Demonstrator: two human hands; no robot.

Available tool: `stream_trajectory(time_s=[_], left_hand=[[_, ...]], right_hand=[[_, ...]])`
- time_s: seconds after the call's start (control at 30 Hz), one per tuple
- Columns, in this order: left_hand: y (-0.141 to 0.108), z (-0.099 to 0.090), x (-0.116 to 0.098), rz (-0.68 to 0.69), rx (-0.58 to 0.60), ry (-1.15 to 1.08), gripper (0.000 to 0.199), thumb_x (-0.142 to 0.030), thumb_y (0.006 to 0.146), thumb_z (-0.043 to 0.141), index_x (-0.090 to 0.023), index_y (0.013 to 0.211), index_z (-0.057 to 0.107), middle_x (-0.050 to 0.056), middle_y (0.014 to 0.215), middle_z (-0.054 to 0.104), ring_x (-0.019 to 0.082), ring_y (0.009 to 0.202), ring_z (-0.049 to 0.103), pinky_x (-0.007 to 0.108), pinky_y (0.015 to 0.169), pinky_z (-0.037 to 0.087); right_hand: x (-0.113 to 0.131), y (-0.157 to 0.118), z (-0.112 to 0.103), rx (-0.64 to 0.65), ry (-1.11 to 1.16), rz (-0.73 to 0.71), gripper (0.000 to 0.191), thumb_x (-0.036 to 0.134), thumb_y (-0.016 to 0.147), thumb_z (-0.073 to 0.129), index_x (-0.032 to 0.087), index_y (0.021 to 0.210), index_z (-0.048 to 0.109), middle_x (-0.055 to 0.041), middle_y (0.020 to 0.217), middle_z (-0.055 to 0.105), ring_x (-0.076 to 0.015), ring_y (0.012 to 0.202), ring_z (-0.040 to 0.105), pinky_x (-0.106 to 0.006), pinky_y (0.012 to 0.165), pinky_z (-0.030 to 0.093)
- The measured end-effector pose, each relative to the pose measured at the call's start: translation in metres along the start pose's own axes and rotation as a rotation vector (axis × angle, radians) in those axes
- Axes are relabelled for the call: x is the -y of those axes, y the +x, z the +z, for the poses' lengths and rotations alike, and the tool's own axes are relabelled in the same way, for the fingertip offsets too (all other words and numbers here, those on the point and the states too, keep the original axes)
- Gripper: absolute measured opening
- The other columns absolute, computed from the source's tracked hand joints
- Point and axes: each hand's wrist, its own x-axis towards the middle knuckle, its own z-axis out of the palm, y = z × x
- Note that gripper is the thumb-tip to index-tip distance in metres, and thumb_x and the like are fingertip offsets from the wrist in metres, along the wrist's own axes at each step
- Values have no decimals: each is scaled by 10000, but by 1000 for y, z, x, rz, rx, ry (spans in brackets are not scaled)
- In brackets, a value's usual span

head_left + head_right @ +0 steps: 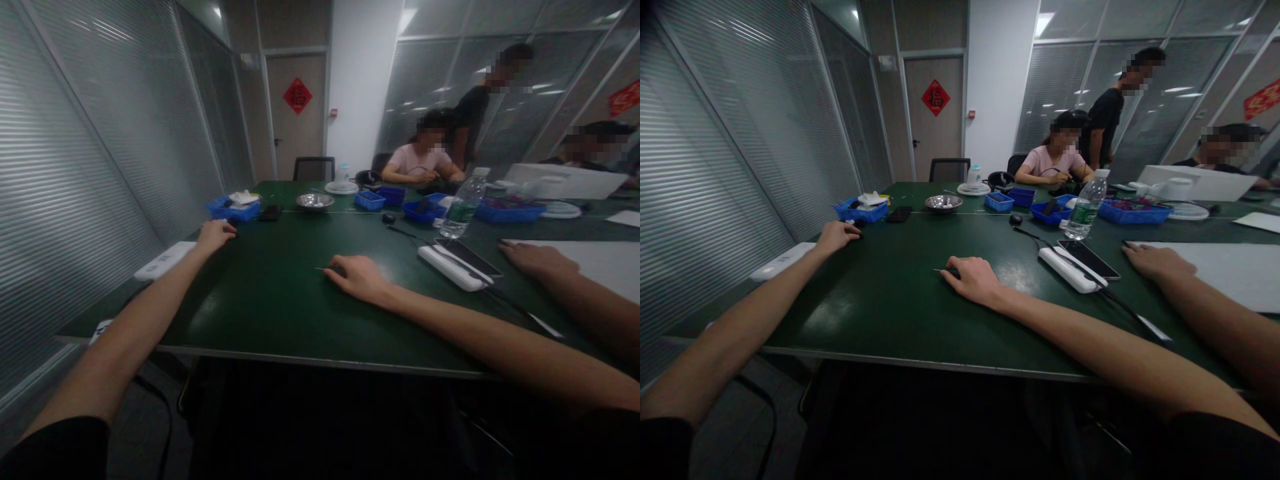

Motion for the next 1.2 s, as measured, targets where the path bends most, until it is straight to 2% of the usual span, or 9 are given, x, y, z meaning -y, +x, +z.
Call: stream_trajectory(time_s=[0.1, 0.2, 0.37, 0.5, 0.6, 0.7, 1.2], left_hand=[[-1, 0, -8, 4, 16, -102, 185, -320, 795, 791, -242, 955, 844, 69, 1013, 800, 303, 1024, 715, 406, 985, 515], [-6, 4, -29, 87, 48, -227, 212, -342, 800, 798, -229, 974, 843, 70, 1022, 800, 288, 1004, 726, 403, 989, 522], [-29, 14, -98, 295, 222, -494, 296, -366, 838, 780, -218, 1093, 809, 76, 1119, 781, 259, 1051, 719, 409, 997, 536], [-61, 18, -157, 546, 423, -622, 341, -373, 907, 739, -221, 1211, 761, 75, 1213, 744, 230, 1108, 691, 392, 995, 529], [-80, 19, -184, 674, 479, -642, 323, -364, 911, 751, -220, 1200, 764, 75, 1187, 741, 221, 1099, 685, 365, 971, 525], [-88, 19, -192, 716, 476, -631, 297, -365, 911, 759, -217, 1168, 779, 80, 1145, 743, 222, 1072, 685, 353, 953, 518], [-92, 22, -194, 725, 485, -712, 219, -317, 902, 774, -189, 1073, 820, 86, 1084, 741, 205, 997, 689, 319, 907, 513]], right_hand=[[0, 0, 0, -4, -7, 10, 336, 491, 1040, 508, 211, 1109, 680, -59, 911, 738, -183, 761, 649, -276, 650, 386], [1, 0, 0, 0, 6, 13, 343, 490, 1042, 504, 208, 1114, 685, -63, 920, 741, -185, 774, 657, -275, 656, 395], [1, 1, 0, -15, 15, 12, 343, 490, 1043, 502, 205, 1120, 678, -63, 925, 742, -185, 772, 654, -276, 659, 393], [1, 0, 0, -32, 19, 12, 339, 479, 1052, 482, 208, 1135, 668, -62, 938, 739, -183, 776, 646, -276, 665, 382], [3, 0, -2, -39, 20, 7, 334, 471, 1046, 487, 205, 1141, 667, -59, 930, 736, -176, 755, 636, -274, 660, 376], [6, -1, -3, -37, 25, -6, 336, 474, 1034, 501, 199, 1124, 672, -59, 905, 729, -170, 738, 629, -270, 653, 375], [-3, 1, 4, -23, 29, -110, 319, 469, 1039, 509, 207, 1130, 667, -50, 893, 719, -174, 747, 632, -271, 657, 377]])
